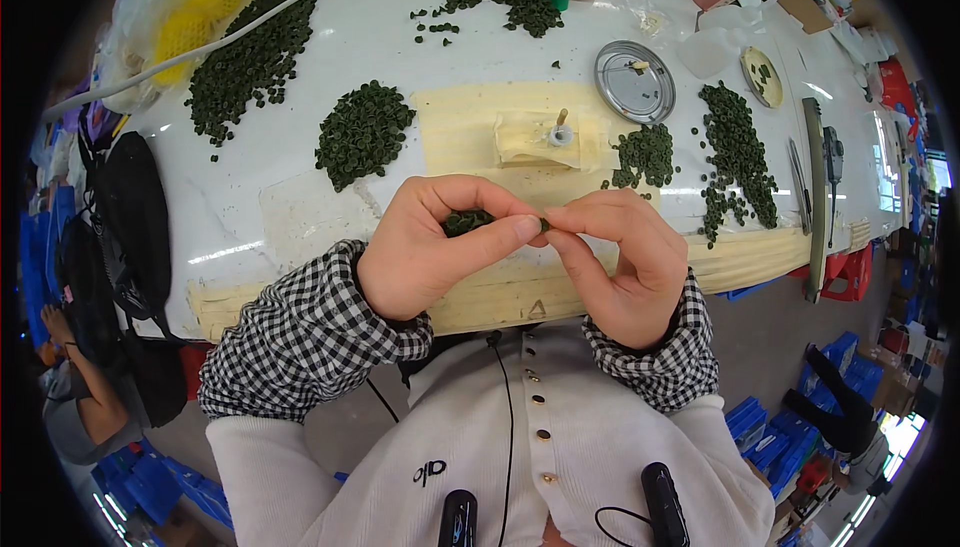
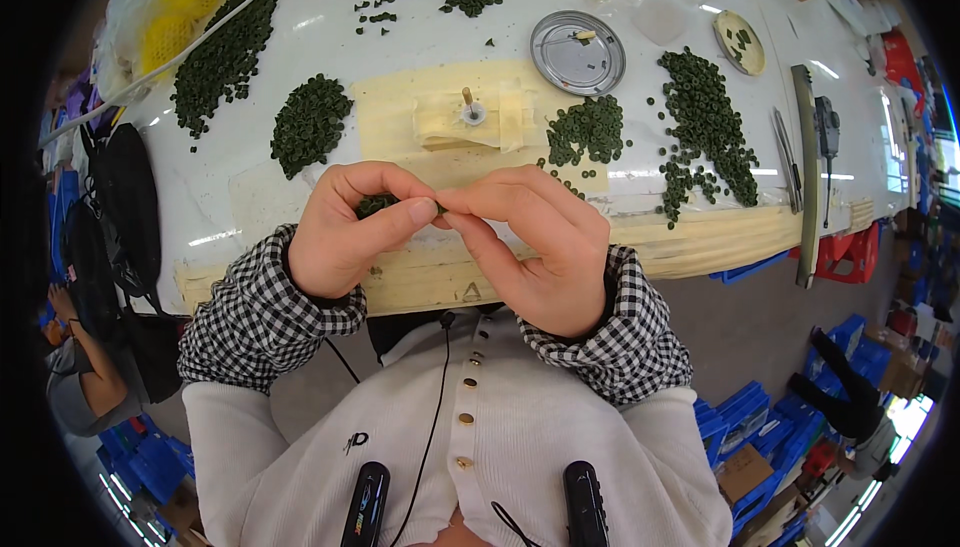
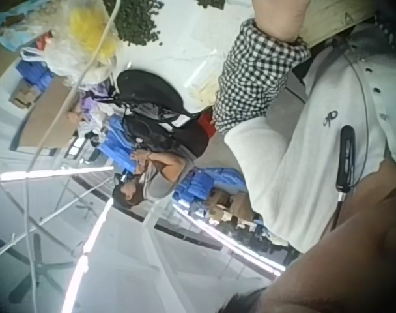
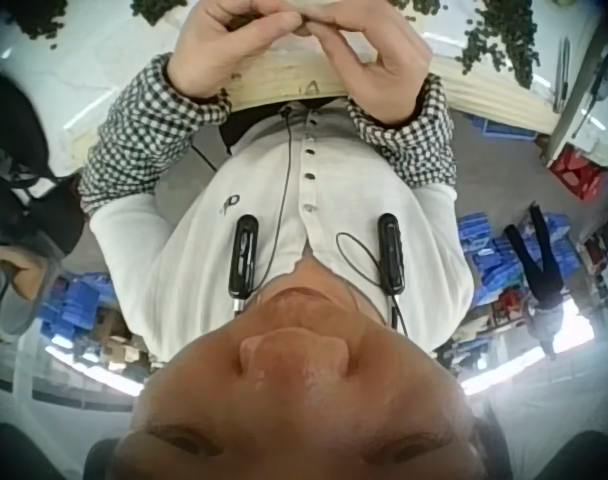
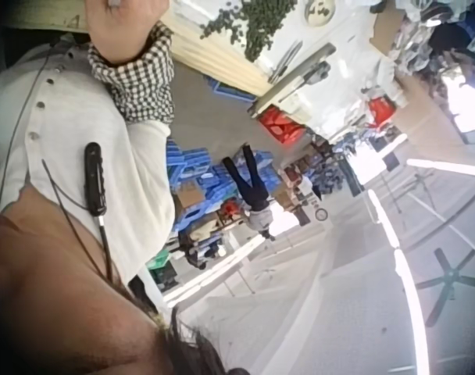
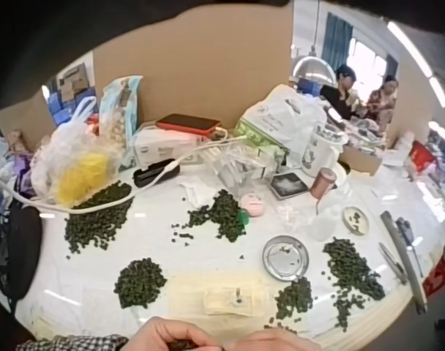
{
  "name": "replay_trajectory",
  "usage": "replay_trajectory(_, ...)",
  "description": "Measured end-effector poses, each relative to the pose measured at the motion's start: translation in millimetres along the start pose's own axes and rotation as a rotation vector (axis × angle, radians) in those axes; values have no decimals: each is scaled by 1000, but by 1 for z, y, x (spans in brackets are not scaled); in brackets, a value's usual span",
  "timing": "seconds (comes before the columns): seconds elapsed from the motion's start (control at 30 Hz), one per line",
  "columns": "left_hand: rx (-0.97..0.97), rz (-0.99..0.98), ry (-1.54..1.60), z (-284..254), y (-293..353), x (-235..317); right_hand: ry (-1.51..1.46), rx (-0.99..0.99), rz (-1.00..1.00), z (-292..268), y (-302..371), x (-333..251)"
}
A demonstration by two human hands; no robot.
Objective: Manually picking and sorting small green plastic components on a workbench.
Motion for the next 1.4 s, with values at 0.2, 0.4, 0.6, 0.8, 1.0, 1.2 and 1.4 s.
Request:
replay_trajectory(0.2, 13, -13, 17, 0, 1, 0, 94, 33, -85, 1, 3, -7)
replay_trajectory(0.4, 31, 45, -87, -1, 0, 1, 125, 60, -113, 0, 4, -9)
replay_trajectory(0.6, 13, 22, -47, -1, 0, -3, 14, -2, -27, 1, 2, -1)
replay_trajectory(0.8, -2, -8, -115, 0, 2, 0, -398, -104, 306, 11, 5, 30)
replay_trajectory(1.0, 5, -9, -174, -1, 3, 1, -409, -123, 355, 12, 6, 32)
replay_trajectory(1.2, 29, 31, -123, -1, 2, -1, -393, -124, 372, 14, 7, 35)
replay_trajectory(1.4, 42, 31, -112, -2, 4, -3, -397, -106, 378, 15, 8, 32)
Point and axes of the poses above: each hand's wrist, its own y-axis away from the middle knuckle, its own z-axis out of the palm, x = y × z, the point moved 9 cm from there along -y, towards the middle knuckle, and after that the axes turned 11 degrees about z, right-handed, at the moved point
